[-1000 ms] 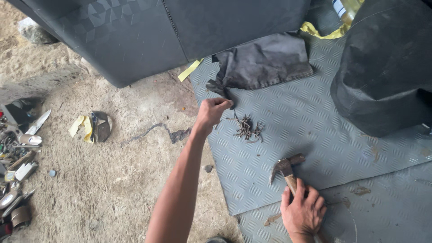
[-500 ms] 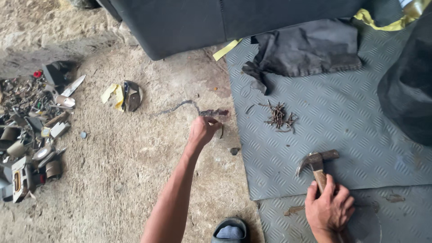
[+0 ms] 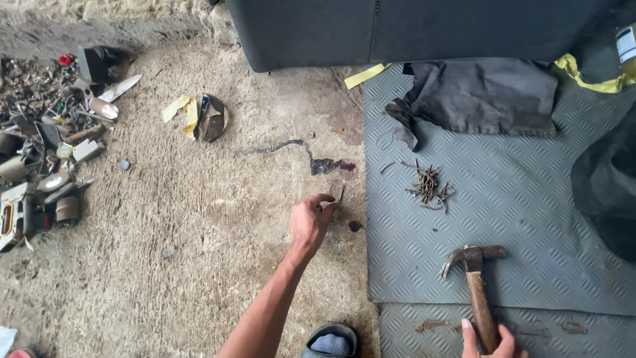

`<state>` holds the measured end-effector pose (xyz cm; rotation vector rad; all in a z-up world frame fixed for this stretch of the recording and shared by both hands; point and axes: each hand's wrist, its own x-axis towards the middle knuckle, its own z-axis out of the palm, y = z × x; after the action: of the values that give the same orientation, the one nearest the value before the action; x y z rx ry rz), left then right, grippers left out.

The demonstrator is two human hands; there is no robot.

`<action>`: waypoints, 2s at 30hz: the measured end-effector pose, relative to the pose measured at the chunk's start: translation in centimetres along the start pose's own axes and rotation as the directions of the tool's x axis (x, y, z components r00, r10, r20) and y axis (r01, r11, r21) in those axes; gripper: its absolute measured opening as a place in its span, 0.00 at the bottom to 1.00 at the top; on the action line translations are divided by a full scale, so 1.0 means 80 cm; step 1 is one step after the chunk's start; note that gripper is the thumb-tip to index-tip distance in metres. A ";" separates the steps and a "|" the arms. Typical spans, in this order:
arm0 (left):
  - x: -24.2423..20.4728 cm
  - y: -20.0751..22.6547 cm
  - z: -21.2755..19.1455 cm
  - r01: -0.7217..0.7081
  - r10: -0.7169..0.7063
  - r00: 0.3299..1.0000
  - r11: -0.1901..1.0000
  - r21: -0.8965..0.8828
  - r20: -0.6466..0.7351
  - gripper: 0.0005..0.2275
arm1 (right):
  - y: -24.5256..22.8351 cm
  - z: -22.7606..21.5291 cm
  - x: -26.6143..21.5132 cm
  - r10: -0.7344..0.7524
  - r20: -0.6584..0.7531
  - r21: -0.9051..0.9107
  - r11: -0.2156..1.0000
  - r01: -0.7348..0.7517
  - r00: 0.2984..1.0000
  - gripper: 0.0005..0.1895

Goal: The person picks up bent nails from a pile and straightens them by tapping them with a hammer on the floor.

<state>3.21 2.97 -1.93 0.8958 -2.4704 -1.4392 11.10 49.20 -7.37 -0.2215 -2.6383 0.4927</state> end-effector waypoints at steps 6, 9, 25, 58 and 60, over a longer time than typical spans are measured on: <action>-0.004 0.000 0.003 -0.051 0.049 0.998 0.998 0.046 0.045 0.07 | 0.011 0.023 0.000 -0.010 -0.013 0.073 0.997 0.011 1.000 0.27; -0.002 0.003 0.005 -0.023 0.019 0.997 0.998 0.061 0.068 0.08 | -0.033 0.005 0.013 0.250 0.227 0.243 0.922 -0.303 0.941 0.23; 0.020 0.021 0.014 0.386 -0.389 0.921 0.914 -0.121 0.004 0.08 | -0.407 -0.078 0.106 -0.172 0.739 0.380 0.905 -0.193 0.651 0.38; 0.023 0.042 0.004 0.541 -0.545 0.838 0.828 -0.150 0.011 0.07 | -0.403 -0.042 0.093 -0.510 0.544 0.433 0.851 0.298 0.666 0.35; 0.020 0.040 0.003 0.500 -0.509 0.861 0.854 -0.142 -0.027 0.07 | -0.403 -0.045 0.093 -0.499 0.533 0.408 0.859 0.308 0.684 0.34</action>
<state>0.45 3.46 0.33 1.6220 -2.1496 -1.6577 3.78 22.27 10.72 0.7555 -3.0454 0.9042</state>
